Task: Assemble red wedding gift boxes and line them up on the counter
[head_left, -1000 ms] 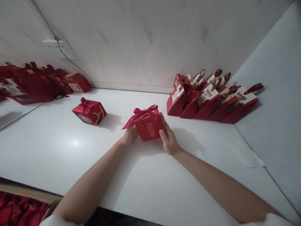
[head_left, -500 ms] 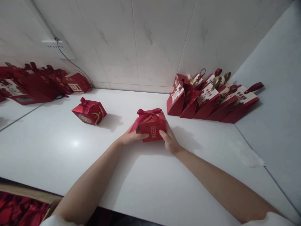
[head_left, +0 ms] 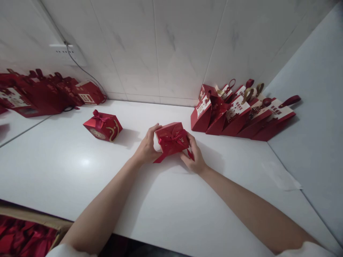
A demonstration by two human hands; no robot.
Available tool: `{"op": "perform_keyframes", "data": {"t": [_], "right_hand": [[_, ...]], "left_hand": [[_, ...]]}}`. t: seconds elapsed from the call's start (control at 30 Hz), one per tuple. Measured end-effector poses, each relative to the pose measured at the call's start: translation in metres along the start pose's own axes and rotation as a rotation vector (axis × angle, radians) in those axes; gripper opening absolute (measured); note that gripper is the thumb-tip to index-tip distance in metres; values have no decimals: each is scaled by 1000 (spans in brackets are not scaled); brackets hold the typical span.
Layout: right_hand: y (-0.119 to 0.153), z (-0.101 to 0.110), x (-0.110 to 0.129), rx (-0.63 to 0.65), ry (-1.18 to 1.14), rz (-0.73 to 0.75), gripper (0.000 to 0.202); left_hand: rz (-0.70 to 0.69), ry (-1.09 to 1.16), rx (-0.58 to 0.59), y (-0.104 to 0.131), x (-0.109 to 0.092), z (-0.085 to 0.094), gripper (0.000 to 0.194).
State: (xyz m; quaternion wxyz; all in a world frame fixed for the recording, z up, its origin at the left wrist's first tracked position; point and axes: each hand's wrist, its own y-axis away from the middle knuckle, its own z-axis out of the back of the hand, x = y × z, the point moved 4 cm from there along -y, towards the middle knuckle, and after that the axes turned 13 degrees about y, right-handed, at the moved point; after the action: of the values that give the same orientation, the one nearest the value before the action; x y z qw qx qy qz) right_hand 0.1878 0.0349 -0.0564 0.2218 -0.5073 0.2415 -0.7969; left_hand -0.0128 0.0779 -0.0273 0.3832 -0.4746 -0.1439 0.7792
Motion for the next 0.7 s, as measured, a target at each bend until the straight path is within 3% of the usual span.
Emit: {"op": "perform_keyframes", "data": {"t": [0.13,0.33,0.57,0.7], "right_hand": [[1,1,6,-89,69,43,65],[-1,7,15,-222,172,127,32],[-1,8,23,-238,534,251,36],[-2,10,23,-235,626,316,39]], "left_hand": [[-4,-1,13,0,7,5,99],[-19,-61,7,-2,11,12,98],[-14,-87,77,-2,-3,8,90],[41,-57,85,-1,1,8,90]]}}
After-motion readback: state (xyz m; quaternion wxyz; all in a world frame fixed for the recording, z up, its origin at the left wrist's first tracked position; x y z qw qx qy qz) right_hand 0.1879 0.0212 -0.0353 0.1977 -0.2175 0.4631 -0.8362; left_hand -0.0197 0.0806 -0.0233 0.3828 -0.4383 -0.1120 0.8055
